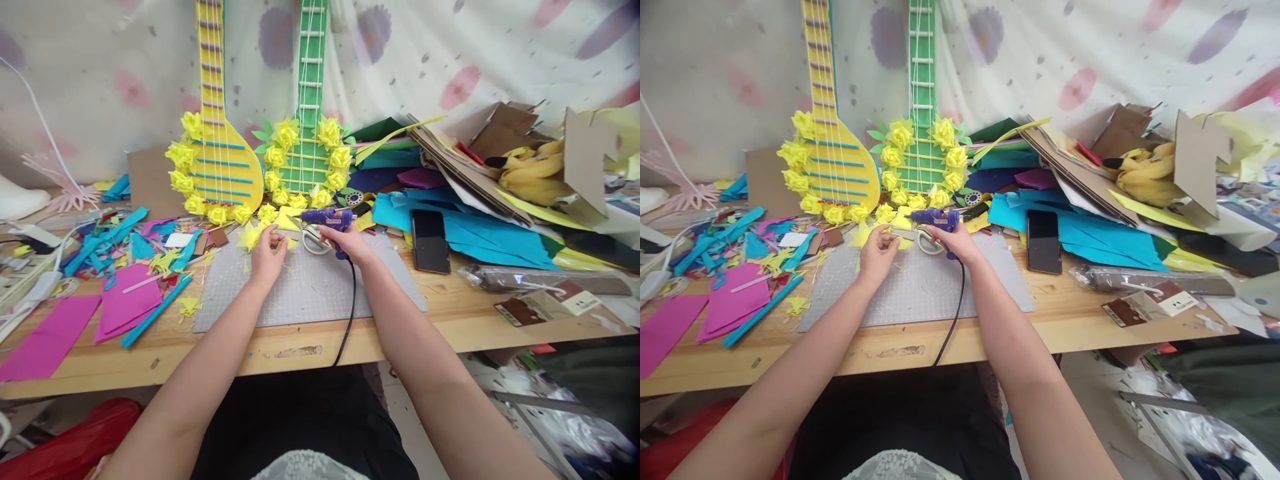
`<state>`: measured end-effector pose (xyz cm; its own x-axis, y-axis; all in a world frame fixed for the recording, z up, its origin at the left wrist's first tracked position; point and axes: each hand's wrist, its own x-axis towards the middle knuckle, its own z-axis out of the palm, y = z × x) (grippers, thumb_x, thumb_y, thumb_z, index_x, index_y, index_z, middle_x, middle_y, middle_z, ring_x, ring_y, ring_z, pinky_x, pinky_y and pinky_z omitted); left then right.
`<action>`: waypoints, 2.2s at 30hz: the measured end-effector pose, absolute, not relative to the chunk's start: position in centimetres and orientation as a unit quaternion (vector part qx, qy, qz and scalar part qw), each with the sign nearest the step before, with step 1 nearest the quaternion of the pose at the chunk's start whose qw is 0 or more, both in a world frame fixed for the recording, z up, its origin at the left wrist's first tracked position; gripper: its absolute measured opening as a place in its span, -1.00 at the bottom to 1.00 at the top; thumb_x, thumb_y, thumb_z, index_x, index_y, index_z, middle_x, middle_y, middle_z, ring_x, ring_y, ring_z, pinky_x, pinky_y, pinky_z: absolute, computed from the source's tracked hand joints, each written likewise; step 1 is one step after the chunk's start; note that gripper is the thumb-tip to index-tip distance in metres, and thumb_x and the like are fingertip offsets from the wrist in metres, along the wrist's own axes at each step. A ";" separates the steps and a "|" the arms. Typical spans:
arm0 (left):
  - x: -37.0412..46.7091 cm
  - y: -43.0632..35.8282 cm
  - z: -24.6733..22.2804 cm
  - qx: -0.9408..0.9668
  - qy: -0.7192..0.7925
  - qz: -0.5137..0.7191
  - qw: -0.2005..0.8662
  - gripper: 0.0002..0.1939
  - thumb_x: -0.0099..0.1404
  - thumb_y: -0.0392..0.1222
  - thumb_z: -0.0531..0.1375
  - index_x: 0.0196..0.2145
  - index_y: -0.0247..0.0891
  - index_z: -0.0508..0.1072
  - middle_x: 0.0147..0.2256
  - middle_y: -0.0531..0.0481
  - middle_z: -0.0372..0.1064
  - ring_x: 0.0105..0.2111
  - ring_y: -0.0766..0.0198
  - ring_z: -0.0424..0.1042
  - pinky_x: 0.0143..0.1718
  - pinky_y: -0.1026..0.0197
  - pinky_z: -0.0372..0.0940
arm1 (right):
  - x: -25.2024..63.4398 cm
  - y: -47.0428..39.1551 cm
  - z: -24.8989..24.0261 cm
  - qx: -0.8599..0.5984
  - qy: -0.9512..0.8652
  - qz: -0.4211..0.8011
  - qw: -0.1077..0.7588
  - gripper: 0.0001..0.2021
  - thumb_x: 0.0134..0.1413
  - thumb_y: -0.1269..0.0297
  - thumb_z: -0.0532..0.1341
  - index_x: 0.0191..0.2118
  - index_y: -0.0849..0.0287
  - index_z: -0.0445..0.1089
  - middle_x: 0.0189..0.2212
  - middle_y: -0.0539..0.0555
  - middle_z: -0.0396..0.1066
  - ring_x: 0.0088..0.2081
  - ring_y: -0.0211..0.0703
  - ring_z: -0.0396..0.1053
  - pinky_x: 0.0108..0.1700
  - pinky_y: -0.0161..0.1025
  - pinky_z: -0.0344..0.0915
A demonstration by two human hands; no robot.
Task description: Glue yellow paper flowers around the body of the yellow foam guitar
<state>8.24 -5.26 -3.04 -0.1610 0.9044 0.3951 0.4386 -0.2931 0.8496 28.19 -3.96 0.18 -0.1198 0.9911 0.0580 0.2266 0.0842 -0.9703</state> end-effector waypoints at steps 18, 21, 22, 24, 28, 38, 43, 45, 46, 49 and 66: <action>8.1 -5.2 -3.3 0.582 0.559 0.544 0.229 -0.48 0.06 -0.38 0.22 -0.02 -0.17 0.18 -0.36 0.07 0.43 -0.38 0.34 0.45 -0.24 0.22 0.34 | 28.5 -4.6 1.2 -0.536 -0.631 0.464 0.316 -0.70 -0.23 0.07 0.33 -0.49 0.18 0.30 -0.65 -0.05 0.28 -0.57 -0.32 0.19 -0.45 -0.29 0.15; 8.1 -5.3 -3.2 0.588 0.558 0.538 0.229 -0.48 0.06 -0.39 0.21 -0.03 -0.17 0.17 -0.35 0.07 0.44 -0.39 0.34 0.45 -0.25 0.22 0.33 | 28.5 -4.6 1.0 -0.536 -0.627 0.467 0.318 -0.68 -0.24 0.04 0.33 -0.50 0.18 0.29 -0.65 -0.05 0.27 -0.56 -0.32 0.19 -0.44 -0.28 0.15; 8.1 -5.3 -3.1 0.590 0.558 0.537 0.230 -0.48 0.06 -0.40 0.21 -0.03 -0.18 0.17 -0.35 0.07 0.44 -0.39 0.34 0.45 -0.25 0.22 0.33 | 28.6 -4.5 0.9 -0.532 -0.629 0.467 0.321 -0.67 -0.25 0.03 0.33 -0.51 0.18 0.29 -0.65 -0.05 0.27 -0.56 -0.32 0.19 -0.45 -0.28 0.14; 8.1 -5.3 -3.1 0.592 0.556 0.535 0.234 -0.49 0.06 -0.41 0.21 -0.04 -0.18 0.16 -0.36 0.07 0.44 -0.40 0.35 0.44 -0.26 0.23 0.33 | 28.7 -4.4 0.7 -0.523 -0.635 0.466 0.326 -0.65 -0.26 -0.01 0.33 -0.53 0.18 0.28 -0.65 -0.05 0.27 -0.56 -0.32 0.18 -0.46 -0.29 0.13; 8.1 -5.2 -3.2 0.595 0.553 0.532 0.239 -0.50 0.07 -0.41 0.21 -0.05 -0.18 0.17 -0.38 0.09 0.43 -0.42 0.36 0.44 -0.29 0.24 0.33 | 28.7 -4.2 0.4 -0.521 -0.639 0.457 0.332 -0.63 -0.26 -0.03 0.33 -0.55 0.18 0.27 -0.64 -0.04 0.27 -0.56 -0.33 0.17 -0.47 -0.29 0.11; 8.1 -5.0 -3.3 0.576 0.546 0.553 0.251 -0.48 0.04 -0.43 0.25 -0.07 -0.17 0.19 -0.41 0.12 0.40 -0.48 0.41 0.43 -0.36 0.30 0.33 | 29.0 -4.1 0.2 -0.524 -0.641 0.449 0.337 -0.66 -0.19 -0.02 0.30 -0.50 0.17 0.30 -0.62 -0.03 0.28 -0.56 -0.33 0.16 -0.51 -0.31 0.12; 7.9 -4.9 -3.7 0.569 0.543 0.566 0.248 -0.48 0.06 -0.41 0.24 -0.05 -0.16 0.18 -0.41 0.13 0.39 -0.47 0.40 0.43 -0.36 0.29 0.33 | 29.1 -4.2 0.3 -0.529 -0.650 0.444 0.318 -0.65 -0.18 -0.03 0.30 -0.54 0.18 0.29 -0.61 -0.02 0.29 -0.55 -0.33 0.16 -0.50 -0.31 0.13; 7.9 -4.9 -3.7 0.568 0.543 0.566 0.249 -0.49 0.07 -0.40 0.23 -0.04 -0.16 0.18 -0.41 0.12 0.39 -0.47 0.40 0.44 -0.36 0.29 0.33 | 29.0 -4.2 0.3 -0.533 -0.644 0.443 0.322 -0.66 -0.18 -0.01 0.30 -0.52 0.18 0.30 -0.61 -0.02 0.29 -0.55 -0.33 0.17 -0.50 -0.31 0.13; 7.9 -5.0 -3.6 0.567 0.545 0.565 0.251 -0.49 0.08 -0.39 0.23 -0.04 -0.16 0.17 -0.40 0.12 0.39 -0.46 0.39 0.44 -0.36 0.29 0.33 | 29.0 -4.2 0.4 -0.534 -0.639 0.445 0.329 -0.67 -0.18 0.00 0.30 -0.50 0.18 0.30 -0.61 -0.03 0.29 -0.55 -0.32 0.18 -0.49 -0.31 0.14; 7.9 -5.0 -3.5 0.555 0.552 0.566 0.259 -0.49 0.07 -0.40 0.22 -0.04 -0.16 0.16 -0.40 0.11 0.38 -0.46 0.39 0.45 -0.35 0.28 0.33 | 28.9 -4.3 0.5 -0.530 -0.627 0.454 0.347 -0.68 -0.19 0.03 0.32 -0.45 0.17 0.31 -0.61 -0.05 0.28 -0.55 -0.33 0.18 -0.48 -0.30 0.16; 8.0 -5.0 -3.5 0.580 0.548 0.559 0.226 -0.46 0.05 -0.42 0.22 -0.04 -0.14 0.16 -0.36 0.11 0.39 -0.44 0.39 0.46 -0.32 0.27 0.36 | 28.2 -4.6 0.8 -0.517 -0.657 0.443 0.324 -0.68 -0.22 0.02 0.32 -0.46 0.17 0.32 -0.60 -0.03 0.29 -0.53 -0.29 0.22 -0.46 -0.29 0.18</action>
<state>8.03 -5.00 -3.52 -0.2257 0.8881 0.4003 0.3823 -0.2973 0.8749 28.24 -4.61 0.78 -0.2551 0.9664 -0.0322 0.3910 0.0726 -0.9175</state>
